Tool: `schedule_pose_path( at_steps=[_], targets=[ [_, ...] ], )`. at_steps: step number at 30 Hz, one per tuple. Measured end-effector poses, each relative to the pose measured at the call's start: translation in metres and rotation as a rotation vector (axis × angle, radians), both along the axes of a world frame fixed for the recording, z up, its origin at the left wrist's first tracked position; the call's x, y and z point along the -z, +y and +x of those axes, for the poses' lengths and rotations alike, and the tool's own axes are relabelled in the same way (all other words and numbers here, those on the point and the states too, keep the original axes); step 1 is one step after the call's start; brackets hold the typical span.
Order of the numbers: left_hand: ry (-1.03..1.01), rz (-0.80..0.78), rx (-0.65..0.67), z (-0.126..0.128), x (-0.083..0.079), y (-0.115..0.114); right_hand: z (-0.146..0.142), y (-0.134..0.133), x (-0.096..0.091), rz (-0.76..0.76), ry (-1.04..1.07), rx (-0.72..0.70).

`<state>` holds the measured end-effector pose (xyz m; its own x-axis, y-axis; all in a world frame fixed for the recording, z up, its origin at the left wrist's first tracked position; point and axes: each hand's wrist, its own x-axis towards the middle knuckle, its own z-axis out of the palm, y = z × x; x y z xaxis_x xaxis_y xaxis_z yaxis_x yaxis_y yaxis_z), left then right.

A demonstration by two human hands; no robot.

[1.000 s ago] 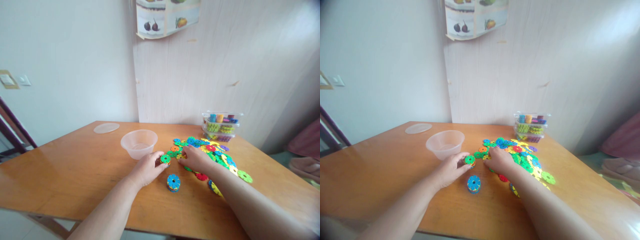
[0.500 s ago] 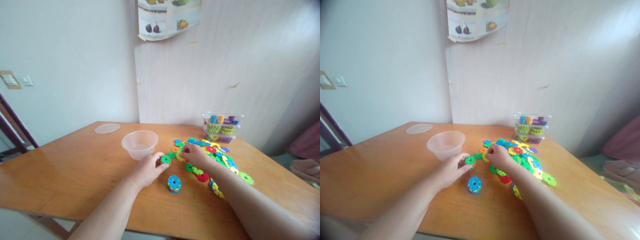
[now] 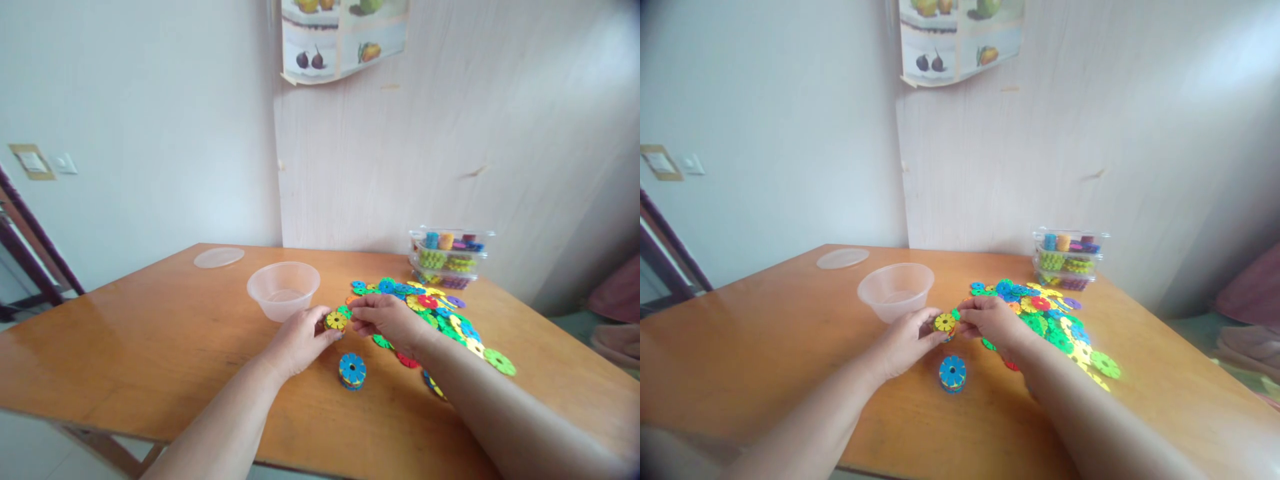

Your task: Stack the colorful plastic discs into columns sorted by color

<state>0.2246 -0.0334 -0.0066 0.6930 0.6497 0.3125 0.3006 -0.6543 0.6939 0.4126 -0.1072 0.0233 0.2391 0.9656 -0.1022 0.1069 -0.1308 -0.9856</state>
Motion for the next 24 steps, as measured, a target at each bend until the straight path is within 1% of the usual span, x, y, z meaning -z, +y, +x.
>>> schedule_pose_path(
  at_steps=[2,4,6,7,9,12,15,20,24],
  targets=[
    [-0.009,-0.005,0.003,0.0,0.0,0.0,0.012,-0.002,-0.005,-0.002,-0.224,0.036],
    [-0.014,-0.008,0.006,0.0,0.0,0.0,0.027,-0.006,-0.008,0.01,-0.537,0.029],
    [-0.008,-0.005,0.008,-0.001,0.0,0.0,0.042,-0.011,-0.01,0.002,-0.827,-0.025],
    [-0.003,0.0,0.006,-0.001,0.0,0.0,0.048,-0.013,-0.01,-0.019,-0.937,-0.063],
    [0.006,0.015,-0.006,-0.001,0.0,0.0,0.055,-0.018,-0.01,-0.085,-1.075,-0.142],
    [0.007,0.029,-0.029,-0.001,0.001,0.0,0.055,-0.022,-0.01,-0.161,-1.146,-0.21],
    [0.007,0.017,-0.027,0.0,0.002,0.001,0.052,-0.021,-0.01,-0.187,-1.144,-0.224],
    [0.002,0.02,-0.026,0.0,0.001,0.0,0.055,-0.016,-0.006,-0.166,-1.11,-0.26],
    [0.0,0.021,-0.022,0.0,0.002,0.0,0.053,-0.014,-0.002,-0.13,-1.101,-0.254]
  ],
)
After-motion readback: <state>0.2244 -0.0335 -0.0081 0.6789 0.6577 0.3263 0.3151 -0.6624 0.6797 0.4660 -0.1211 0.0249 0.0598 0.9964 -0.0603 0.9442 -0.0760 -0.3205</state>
